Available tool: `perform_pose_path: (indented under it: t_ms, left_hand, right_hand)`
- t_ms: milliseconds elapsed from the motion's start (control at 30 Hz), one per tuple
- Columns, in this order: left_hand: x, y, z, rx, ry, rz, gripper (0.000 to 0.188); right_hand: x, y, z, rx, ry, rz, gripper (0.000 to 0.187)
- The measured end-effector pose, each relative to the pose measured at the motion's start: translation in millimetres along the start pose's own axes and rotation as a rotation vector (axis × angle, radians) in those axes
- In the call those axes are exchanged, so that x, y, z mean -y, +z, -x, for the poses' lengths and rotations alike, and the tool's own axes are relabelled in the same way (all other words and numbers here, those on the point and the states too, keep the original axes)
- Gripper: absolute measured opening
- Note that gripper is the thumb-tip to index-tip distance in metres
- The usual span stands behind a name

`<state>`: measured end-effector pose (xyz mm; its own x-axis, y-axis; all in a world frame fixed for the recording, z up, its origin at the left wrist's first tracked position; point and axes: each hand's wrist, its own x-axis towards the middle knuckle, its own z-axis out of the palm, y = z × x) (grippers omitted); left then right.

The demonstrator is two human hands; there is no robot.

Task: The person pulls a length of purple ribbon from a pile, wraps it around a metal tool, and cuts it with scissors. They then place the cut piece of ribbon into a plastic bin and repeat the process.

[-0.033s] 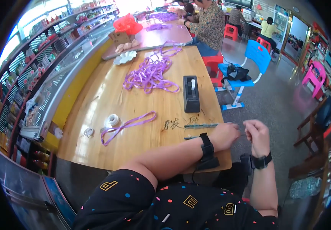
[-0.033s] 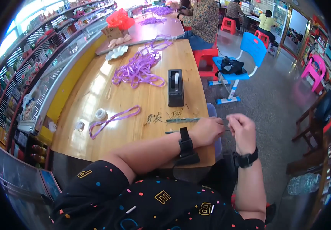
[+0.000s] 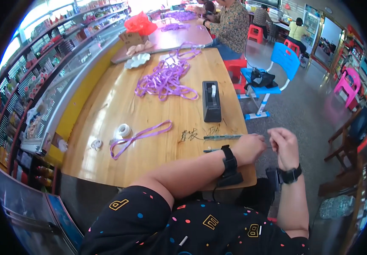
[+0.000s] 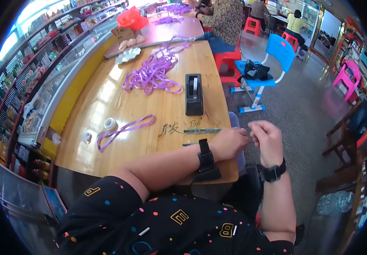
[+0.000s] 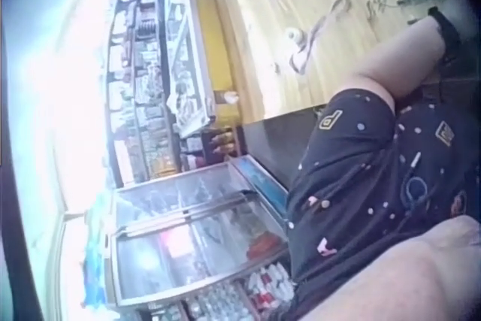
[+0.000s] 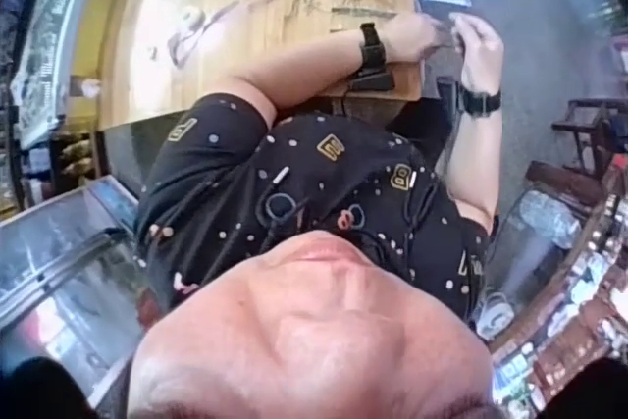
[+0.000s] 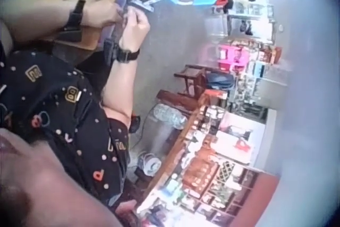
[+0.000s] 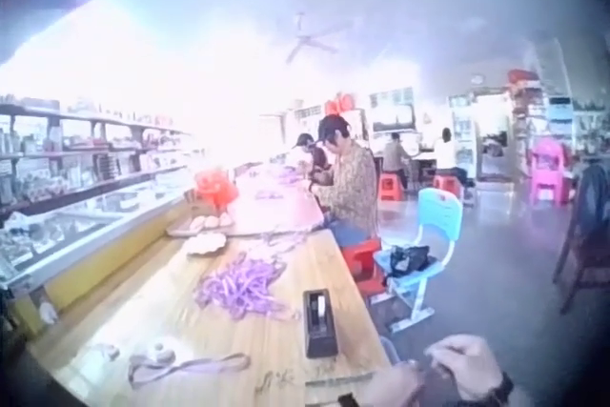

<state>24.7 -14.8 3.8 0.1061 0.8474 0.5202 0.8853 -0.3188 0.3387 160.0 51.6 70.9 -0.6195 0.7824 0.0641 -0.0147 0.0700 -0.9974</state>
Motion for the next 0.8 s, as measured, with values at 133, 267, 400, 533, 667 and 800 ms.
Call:
perform_pose_path:
  t_ms: [133,267,400,533,667,800]
  left_hand:
    - [4.4,0.0,-0.5,0.12,-0.171,0.109,0.01]
    - [12.1,12.1,6.1,-0.181,-0.033,0.468,0.016]
    - [13.3,24.8,9.7,-0.418,0.13,0.0,0.012]
    - [8.9,32.6,4.6,-0.458,0.111,0.03,0.013]
    - [10.6,40.7,-4.4,-0.498,0.096,0.064,0.013]
    - [13.5,43.1,4.8,-0.532,0.093,0.11,0.013]
  right_hand:
    - [15.2,35.2,-32.1,0.25,0.102,-0.079,0.016]
    - [13.5,77.2,-66.3,0.285,0.169,0.094,0.022]
    - [1.7,108.4,-100.6,0.363,0.225,0.224,0.021]
    - [-7.8,133.6,-124.1,0.308,0.327,0.291,0.013]
    - [-19.2,141.3,-132.8,0.323,0.299,0.161,0.007]
    - [-16.5,144.6,-123.7,0.292,0.269,0.09,0.006]
